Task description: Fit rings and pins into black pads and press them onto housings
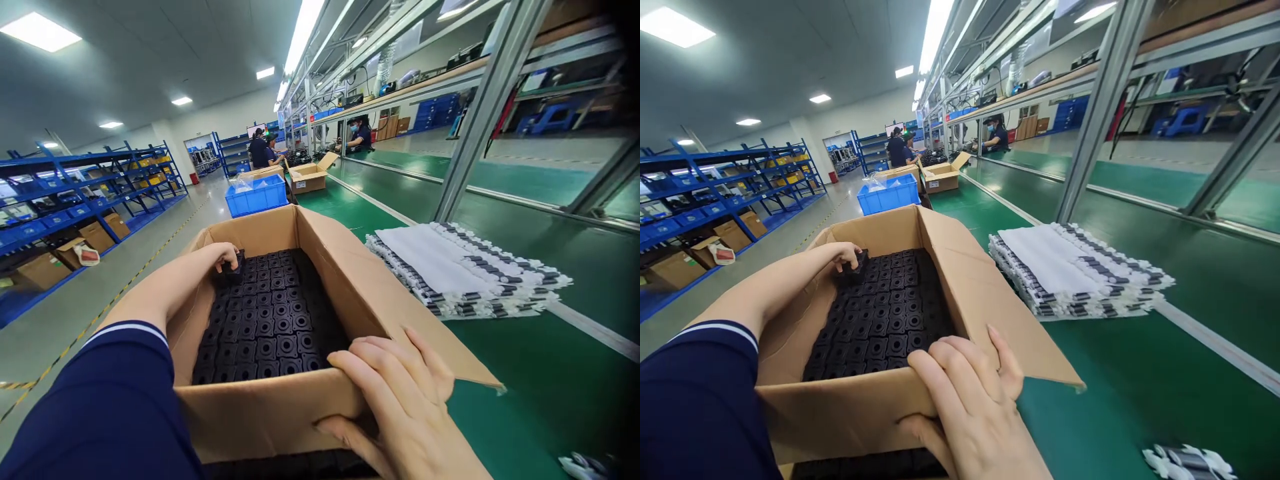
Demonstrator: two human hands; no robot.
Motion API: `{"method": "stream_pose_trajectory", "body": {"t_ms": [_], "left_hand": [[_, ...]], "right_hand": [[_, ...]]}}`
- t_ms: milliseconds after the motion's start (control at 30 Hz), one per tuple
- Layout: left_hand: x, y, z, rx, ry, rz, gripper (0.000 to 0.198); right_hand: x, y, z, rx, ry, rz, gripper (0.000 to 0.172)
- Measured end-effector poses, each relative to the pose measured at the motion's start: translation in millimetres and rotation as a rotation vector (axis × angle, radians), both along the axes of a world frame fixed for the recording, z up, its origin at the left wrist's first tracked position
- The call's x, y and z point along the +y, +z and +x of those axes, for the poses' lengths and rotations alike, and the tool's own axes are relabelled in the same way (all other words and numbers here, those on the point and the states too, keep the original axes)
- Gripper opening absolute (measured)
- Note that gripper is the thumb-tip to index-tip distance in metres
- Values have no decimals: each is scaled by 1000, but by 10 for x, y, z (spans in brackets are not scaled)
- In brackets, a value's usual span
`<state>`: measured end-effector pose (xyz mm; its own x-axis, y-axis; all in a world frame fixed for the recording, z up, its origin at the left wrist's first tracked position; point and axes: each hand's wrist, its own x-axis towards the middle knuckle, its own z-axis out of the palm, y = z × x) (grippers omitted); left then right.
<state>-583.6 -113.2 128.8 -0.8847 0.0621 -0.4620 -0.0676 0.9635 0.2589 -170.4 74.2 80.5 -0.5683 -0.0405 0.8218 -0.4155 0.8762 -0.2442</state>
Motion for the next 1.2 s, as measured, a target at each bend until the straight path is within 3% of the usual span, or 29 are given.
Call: {"method": "stream_pose_trajectory", "body": {"t_ms": [167, 300, 400, 467, 600, 733, 867, 933, 1033, 1133, 1200], "left_hand": [[29, 205, -72, -26, -41, 61, 37], [50, 440, 50, -15, -82, 87, 36], [55, 681, 241, 1, -121, 108, 35], [49, 907, 397, 30, -147, 130, 48], [37, 1508, 815, 110, -233, 248, 92], [162, 2076, 1458, 187, -416, 435, 95], [581, 2358, 2295, 288, -627, 598, 95], [895, 2370, 2698, 334, -725, 590, 92], [1441, 2185, 3263, 298, -960, 565, 90], [1916, 1736, 3947, 120, -1227, 431, 100], [2122, 1340, 4474, -13, -1380, 314, 101]], "right_hand": [[-24, -27, 5, -23, -30, 20, 37], [-24, -7, -1, -23, -58, 45, 40], [-24, 29, 10, -37, -66, 90, 45], [-27, 57, 35, -66, -80, 120, 50], [-32, 99, 83, -134, -96, 122, 53], [-52, 148, 83, -178, -53, 77, 66], [-158, 215, 272, -191, -95, 123, 80], [-206, 217, 528, -171, -173, 194, 82], [-248, 149, 1124, -186, -248, 431, 56], [-325, -17, 1890, -238, -209, 665, 38], [-393, -185, 2396, -284, -194, 689, 34]]}}
